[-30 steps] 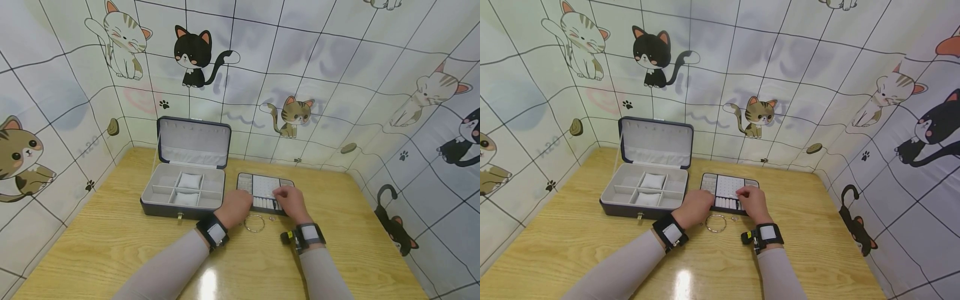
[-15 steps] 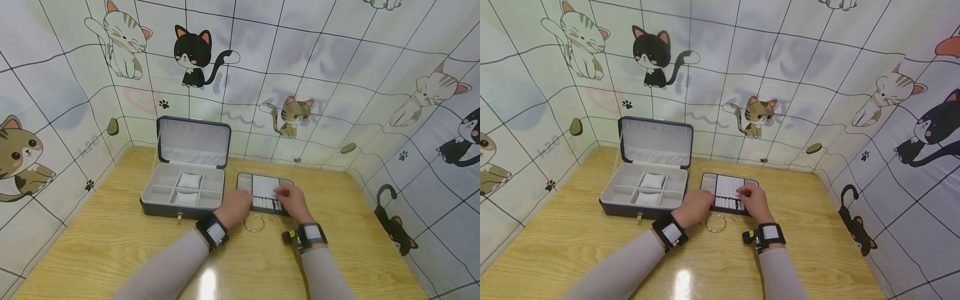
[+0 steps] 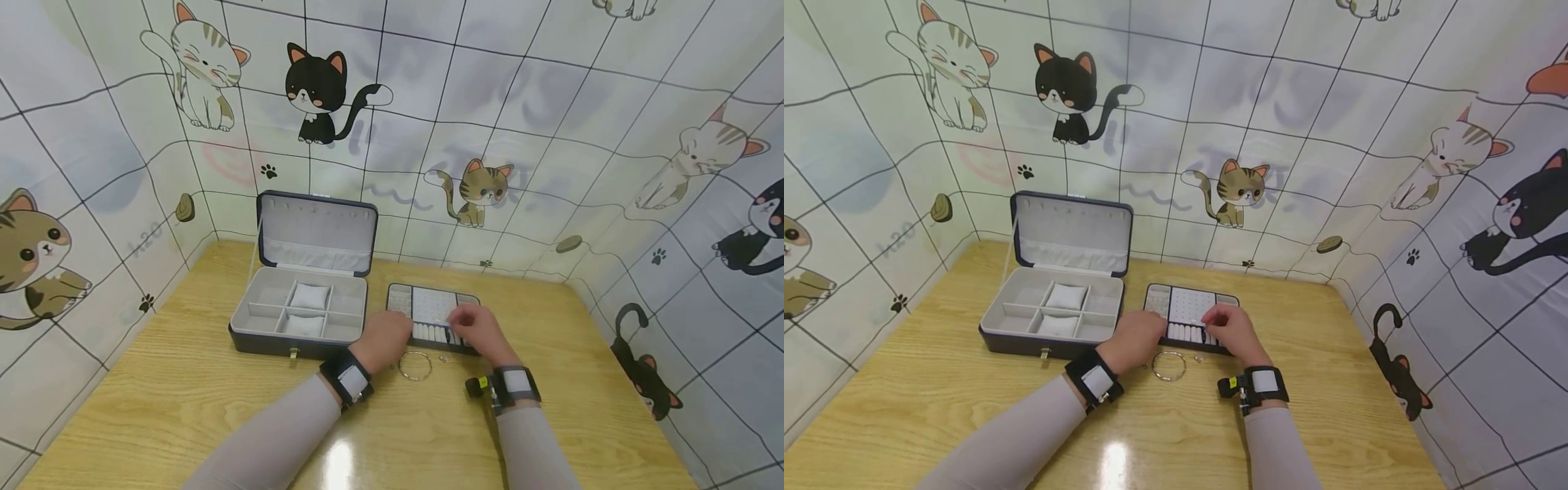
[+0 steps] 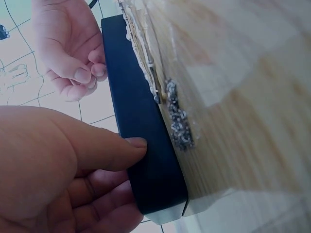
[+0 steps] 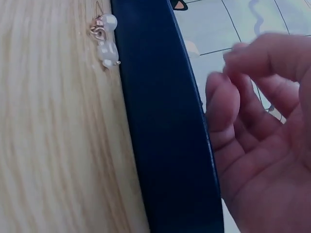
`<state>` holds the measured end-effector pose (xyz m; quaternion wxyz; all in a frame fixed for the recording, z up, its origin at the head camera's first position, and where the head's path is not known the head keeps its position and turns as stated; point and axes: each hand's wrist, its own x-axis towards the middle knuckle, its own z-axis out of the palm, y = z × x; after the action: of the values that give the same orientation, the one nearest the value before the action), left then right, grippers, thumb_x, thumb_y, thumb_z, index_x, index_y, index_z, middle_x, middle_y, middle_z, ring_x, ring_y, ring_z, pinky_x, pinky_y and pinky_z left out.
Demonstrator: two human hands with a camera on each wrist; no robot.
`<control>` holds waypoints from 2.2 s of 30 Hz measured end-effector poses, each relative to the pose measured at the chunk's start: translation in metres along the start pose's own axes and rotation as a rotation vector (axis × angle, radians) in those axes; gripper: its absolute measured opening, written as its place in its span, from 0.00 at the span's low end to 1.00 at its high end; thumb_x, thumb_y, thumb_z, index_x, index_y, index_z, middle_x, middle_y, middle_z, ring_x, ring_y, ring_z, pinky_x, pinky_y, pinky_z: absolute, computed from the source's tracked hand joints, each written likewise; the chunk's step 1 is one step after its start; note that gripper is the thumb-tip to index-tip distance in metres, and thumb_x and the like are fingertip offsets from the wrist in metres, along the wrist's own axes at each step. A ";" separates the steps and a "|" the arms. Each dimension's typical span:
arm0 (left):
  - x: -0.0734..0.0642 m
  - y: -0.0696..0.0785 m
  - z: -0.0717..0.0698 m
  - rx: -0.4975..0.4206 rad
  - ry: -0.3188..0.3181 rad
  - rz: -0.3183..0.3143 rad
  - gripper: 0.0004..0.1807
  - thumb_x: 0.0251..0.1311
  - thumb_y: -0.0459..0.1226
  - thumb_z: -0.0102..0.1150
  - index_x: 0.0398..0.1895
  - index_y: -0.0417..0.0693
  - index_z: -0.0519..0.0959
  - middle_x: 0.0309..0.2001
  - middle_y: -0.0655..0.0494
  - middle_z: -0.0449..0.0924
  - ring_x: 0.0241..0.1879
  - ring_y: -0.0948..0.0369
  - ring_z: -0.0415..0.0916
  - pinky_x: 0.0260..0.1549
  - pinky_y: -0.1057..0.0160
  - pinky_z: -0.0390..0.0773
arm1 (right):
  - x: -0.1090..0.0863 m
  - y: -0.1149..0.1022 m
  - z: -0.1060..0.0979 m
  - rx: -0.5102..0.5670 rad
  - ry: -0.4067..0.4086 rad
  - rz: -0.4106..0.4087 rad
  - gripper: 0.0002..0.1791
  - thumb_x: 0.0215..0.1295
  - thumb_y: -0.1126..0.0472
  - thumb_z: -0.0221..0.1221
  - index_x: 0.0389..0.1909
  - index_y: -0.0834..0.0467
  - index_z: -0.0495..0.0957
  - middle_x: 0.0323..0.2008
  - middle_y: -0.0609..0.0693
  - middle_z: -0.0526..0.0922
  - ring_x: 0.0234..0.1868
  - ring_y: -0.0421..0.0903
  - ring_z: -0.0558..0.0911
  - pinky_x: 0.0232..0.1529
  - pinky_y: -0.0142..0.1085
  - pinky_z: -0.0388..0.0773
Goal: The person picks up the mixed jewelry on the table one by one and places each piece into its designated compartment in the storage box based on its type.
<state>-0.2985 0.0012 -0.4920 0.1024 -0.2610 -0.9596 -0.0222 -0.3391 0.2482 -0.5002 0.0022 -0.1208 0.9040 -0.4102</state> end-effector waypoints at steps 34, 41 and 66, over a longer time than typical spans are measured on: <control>0.000 -0.001 -0.002 -0.010 0.025 0.013 0.03 0.65 0.36 0.67 0.32 0.52 0.86 0.30 0.57 0.86 0.28 0.59 0.80 0.23 0.59 0.78 | -0.007 -0.043 0.011 -0.414 -0.311 -0.022 0.09 0.50 0.68 0.73 0.20 0.51 0.87 0.25 0.42 0.84 0.28 0.42 0.78 0.32 0.35 0.75; -0.001 -0.001 -0.004 -0.005 0.025 0.013 0.02 0.63 0.36 0.68 0.32 0.53 0.86 0.31 0.56 0.87 0.29 0.60 0.81 0.23 0.59 0.79 | -0.009 -0.050 0.016 -0.455 -0.301 0.058 0.13 0.51 0.70 0.71 0.16 0.51 0.85 0.21 0.44 0.83 0.23 0.44 0.77 0.28 0.35 0.74; -0.001 0.000 -0.004 0.030 0.039 0.009 0.05 0.66 0.37 0.66 0.31 0.53 0.86 0.28 0.57 0.86 0.26 0.60 0.80 0.20 0.60 0.77 | -0.013 -0.052 0.017 -0.543 -0.353 0.011 0.16 0.51 0.69 0.68 0.11 0.50 0.78 0.14 0.42 0.76 0.18 0.41 0.70 0.23 0.34 0.68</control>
<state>-0.2967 0.0005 -0.4886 0.1252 -0.2631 -0.9565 -0.0124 -0.3131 0.2057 -0.4740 0.1291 -0.1812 0.9667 -0.1268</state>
